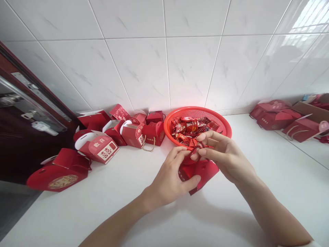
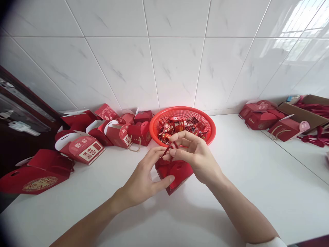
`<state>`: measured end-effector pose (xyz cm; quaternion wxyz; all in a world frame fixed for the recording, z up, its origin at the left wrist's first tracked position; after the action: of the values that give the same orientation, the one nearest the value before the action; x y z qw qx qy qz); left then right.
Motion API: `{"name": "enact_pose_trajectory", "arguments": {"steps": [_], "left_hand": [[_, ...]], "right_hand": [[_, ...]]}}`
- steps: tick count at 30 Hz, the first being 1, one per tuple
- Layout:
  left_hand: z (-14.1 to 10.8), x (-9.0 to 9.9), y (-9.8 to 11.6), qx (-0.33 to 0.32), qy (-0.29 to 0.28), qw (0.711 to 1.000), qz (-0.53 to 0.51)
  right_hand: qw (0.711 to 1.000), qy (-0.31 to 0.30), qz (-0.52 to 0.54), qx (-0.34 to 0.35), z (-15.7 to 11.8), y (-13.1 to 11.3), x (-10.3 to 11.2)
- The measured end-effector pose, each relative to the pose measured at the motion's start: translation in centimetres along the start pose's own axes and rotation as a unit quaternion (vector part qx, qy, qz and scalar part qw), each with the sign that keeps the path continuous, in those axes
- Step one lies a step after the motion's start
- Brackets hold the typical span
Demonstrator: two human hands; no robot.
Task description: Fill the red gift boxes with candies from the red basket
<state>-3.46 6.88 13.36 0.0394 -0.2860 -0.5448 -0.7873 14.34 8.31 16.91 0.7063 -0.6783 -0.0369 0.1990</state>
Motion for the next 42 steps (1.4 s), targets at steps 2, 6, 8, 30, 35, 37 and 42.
{"name": "enact_pose_trajectory", "arguments": {"steps": [2,6,8,30,35,37,42], "left_hand": [[0.1,-0.1,0.0,-0.001,-0.018,1.0,-0.014],[0.4,0.3,-0.1,0.004,-0.029,0.999,-0.02],[0.5,0.3,-0.4,0.007,-0.035,0.999,-0.015],[1.5,-1.3,-3.7,0.079,-0.133,0.979,-0.131],[1.9,-0.7,-3.9,0.095,-0.157,0.977,-0.11],[1.9,-0.4,-3.9,0.102,-0.156,0.976,-0.109],[1.9,0.6,-3.6,0.098,-0.138,0.981,-0.093]], "right_hand": [[1.0,-0.01,0.011,-0.007,0.1,0.1,-0.1],[0.998,-0.034,0.029,-0.037,0.4,0.3,-0.1],[0.997,-0.051,0.036,-0.054,0.5,0.6,-0.2],[0.981,-0.125,0.013,-0.145,2.1,3.1,-0.7],[0.974,-0.176,0.005,-0.146,1.9,2.6,-0.6],[0.978,-0.164,0.011,-0.127,1.9,2.3,-0.5],[0.985,-0.142,0.034,-0.09,1.6,1.3,-0.2]]}}
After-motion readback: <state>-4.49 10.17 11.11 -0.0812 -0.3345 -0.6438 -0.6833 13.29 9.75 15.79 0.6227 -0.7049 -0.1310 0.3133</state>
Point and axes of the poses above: each hand's wrist, its own z-axis towards the middle knuckle, its own x-axis out of the back of the hand, y = z × x, the point moved 2 cm from there along z, towards the middle knuckle, and after that the axes turned 4 degrees about -z, right-handed, at the moved point
